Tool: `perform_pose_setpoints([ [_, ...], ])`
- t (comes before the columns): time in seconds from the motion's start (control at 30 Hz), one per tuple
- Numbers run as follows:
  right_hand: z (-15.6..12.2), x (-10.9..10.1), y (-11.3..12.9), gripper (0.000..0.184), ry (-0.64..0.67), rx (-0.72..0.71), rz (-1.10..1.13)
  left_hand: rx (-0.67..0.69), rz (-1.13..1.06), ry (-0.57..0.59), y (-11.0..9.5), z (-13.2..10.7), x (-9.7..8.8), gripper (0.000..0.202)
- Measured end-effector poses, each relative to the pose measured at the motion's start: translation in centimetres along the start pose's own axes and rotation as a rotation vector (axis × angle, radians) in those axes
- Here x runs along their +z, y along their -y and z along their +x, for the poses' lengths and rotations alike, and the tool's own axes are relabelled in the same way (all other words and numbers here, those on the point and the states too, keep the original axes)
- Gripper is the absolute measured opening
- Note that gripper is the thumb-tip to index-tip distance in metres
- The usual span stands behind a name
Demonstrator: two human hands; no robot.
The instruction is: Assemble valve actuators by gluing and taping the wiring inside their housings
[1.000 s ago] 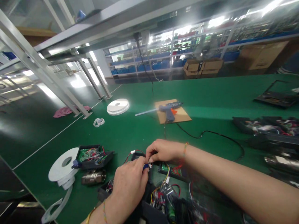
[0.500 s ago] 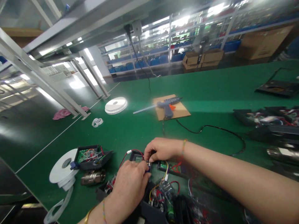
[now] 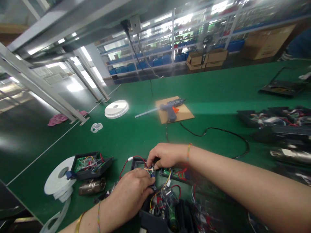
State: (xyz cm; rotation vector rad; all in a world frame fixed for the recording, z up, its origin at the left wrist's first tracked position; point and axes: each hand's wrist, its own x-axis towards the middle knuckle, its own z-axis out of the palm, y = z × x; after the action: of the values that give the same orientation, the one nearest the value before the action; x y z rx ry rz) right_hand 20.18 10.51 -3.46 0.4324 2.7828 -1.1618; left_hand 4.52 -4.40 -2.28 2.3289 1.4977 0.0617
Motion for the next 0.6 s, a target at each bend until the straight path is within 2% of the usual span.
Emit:
perform_pose_setpoints([
  [0.17,0.0,0.0,0.0,0.028,-0.002,0.004,0.000,0.023,0.027,0.021,0.3,0.2,0.0,0.019],
  [0.37,0.0,-0.2,0.4,0.023,0.004,0.026,0.007,0.025,-0.004,-0.034,0.8,0.1,0.3,0.018],
  [0.6,0.6,-0.7,1.3,0.016,0.024,0.083,-0.073,0.062,0.033,-0.038,1.0,0.1,0.8,0.019],
])
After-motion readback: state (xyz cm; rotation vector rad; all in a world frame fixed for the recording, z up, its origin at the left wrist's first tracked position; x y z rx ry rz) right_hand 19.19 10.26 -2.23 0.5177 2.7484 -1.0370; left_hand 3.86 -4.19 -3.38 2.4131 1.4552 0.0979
